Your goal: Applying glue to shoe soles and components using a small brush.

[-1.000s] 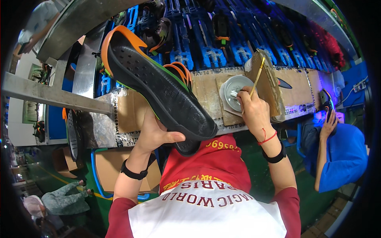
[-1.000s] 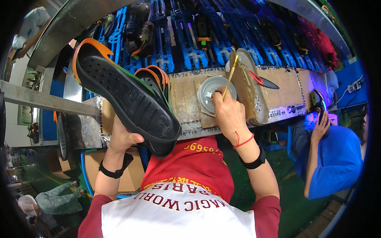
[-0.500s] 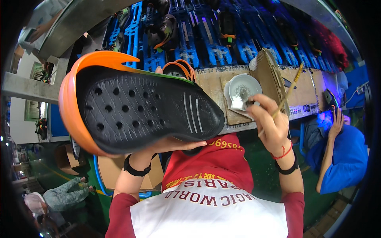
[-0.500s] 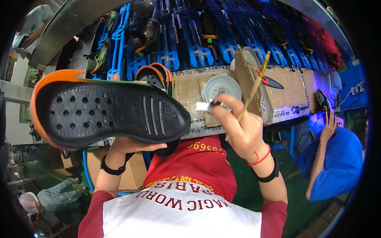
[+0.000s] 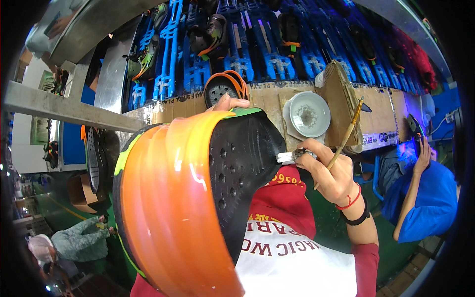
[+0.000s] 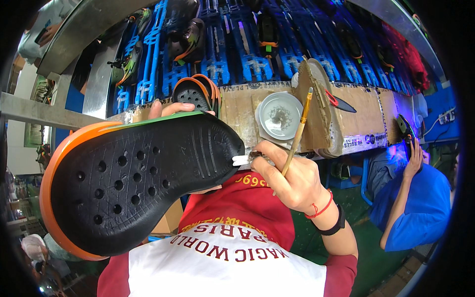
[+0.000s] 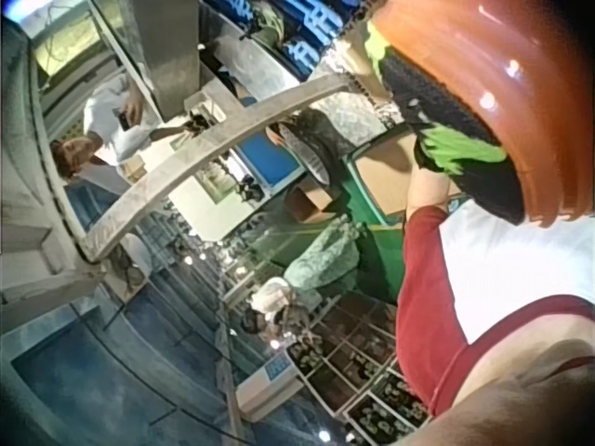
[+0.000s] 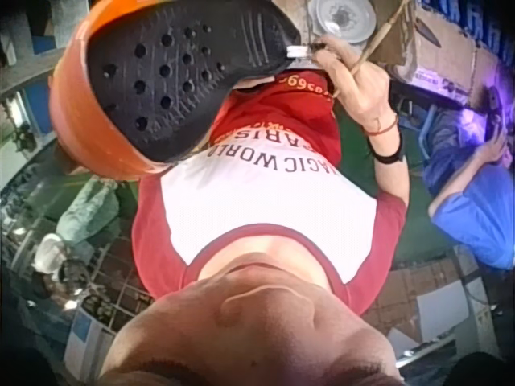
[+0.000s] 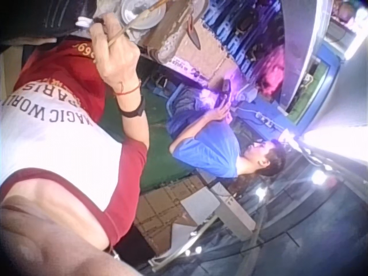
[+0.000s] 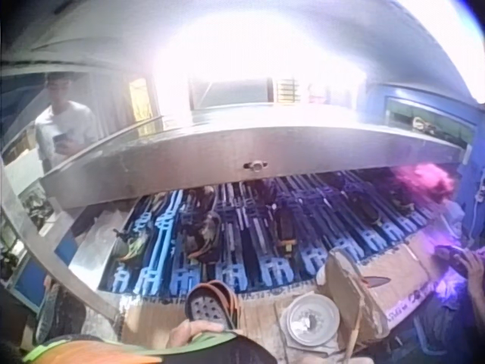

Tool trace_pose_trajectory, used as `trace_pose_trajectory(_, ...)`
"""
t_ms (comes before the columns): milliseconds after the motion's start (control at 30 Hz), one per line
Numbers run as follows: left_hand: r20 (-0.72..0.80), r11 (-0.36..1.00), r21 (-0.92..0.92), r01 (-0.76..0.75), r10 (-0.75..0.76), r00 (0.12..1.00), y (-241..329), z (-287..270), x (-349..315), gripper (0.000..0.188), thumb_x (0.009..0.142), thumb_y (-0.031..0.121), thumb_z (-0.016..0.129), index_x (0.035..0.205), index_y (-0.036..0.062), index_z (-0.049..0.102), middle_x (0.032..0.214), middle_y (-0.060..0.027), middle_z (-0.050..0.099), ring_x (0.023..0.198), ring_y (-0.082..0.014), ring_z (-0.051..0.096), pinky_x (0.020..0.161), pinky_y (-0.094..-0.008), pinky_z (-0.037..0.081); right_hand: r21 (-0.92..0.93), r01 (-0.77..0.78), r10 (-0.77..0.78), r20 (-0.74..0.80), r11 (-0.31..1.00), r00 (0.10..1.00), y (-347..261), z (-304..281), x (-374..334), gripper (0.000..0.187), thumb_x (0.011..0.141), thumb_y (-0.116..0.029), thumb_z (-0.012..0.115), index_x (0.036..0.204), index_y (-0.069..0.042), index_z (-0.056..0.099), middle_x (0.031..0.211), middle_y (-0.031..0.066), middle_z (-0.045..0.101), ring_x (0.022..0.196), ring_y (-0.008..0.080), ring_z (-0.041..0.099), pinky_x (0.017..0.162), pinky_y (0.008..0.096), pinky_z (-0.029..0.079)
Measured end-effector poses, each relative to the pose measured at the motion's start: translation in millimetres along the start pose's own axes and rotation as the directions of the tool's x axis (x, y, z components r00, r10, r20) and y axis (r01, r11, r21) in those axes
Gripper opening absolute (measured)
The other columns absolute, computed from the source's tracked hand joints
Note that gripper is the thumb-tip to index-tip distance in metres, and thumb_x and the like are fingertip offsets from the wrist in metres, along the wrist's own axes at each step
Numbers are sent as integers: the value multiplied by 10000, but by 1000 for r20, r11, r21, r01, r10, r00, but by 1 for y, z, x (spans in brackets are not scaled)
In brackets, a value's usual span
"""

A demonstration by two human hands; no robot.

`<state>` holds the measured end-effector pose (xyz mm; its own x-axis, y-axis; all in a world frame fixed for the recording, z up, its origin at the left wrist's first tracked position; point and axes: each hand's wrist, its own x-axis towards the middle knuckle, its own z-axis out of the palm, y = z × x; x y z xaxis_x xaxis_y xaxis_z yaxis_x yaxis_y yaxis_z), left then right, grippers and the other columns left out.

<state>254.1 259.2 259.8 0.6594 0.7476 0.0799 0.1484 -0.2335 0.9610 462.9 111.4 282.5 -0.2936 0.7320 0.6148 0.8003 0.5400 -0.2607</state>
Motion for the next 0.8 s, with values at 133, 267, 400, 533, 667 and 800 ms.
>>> trace_pose_trajectory(133, -12, 999, -38, 23, -23, 1000, -1, 0, 2, 395, 882, 310, 549, 1179, 54, 497, 1120, -165, 584, 1017, -240, 582, 900, -344, 471, -31, -11, 11, 16, 999, 1000, 2, 1, 2, 211, 666, -8, 621, 874, 22, 605, 934, 162, 630, 617, 208, 622, 478, 260, 482)
trace_pose_trajectory(267, -23, 996, -73, 43, -45, 999, -4, -1, -2, 403, 902, 335, 514, 1185, 50, 485, 1148, -176, 567, 1043, -254, 573, 916, -356, 467, -70, -46, 46, 6, 997, 999, 2, 0, 7, 211, 669, -4, 616, 879, 20, 603, 945, 160, 627, 608, 211, 618, 477, 270, 479)
trace_pose_trajectory(400, -34, 992, -106, 62, -65, 997, -4, 1, -8, 415, 922, 361, 479, 1190, 46, 474, 1177, -187, 549, 1068, -267, 564, 933, -369, 464, -86, -84, 84, -11, 993, 996, 3, 2, 9, 215, 669, -1, 614, 884, 9, 604, 949, 147, 629, 596, 217, 614, 481, 278, 478)
trace_pose_trajectory(533, -49, 983, -156, 92, -101, 994, -8, 3, -15, 430, 941, 387, 445, 1196, 41, 463, 1206, -198, 532, 1094, -280, 556, 949, -382, 460, -85, -122, 120, -27, 989, 992, 3, 5, 11, 221, 665, -1, 614, 886, -3, 605, 961, 137, 628, 596, 220, 614, 484, 283, 480)
trace_pose_trajectory(667, -72, 978, -193, 76, -92, 993, -6, 5, -24, 448, 961, 413, 410, 1202, 37, 452, 1235, -210, 514, 1119, -293, 547, 965, -394, 456, -90, -125, 120, -60, 988, 991, 2, 2, 17, 238, 661, 3, 613, 898, -14, 603, 977, 128, 623, 596, 217, 613, 490, 291, 485)
trace_pose_trajectory(800, -186, 971, -191, -141, 105, 977, -2, 10, -18, 348, 912, 289, 513, 1116, 9, 481, 1116, -225, 577, 989, -270, 604, 860, -358, 492, -126, -117, 121, 21, 985, 992, -1, 3, 21, 263, 664, 21, 606, 923, -19, 596, 985, 120, 612, 613, 221, 614, 488, 297, 487)
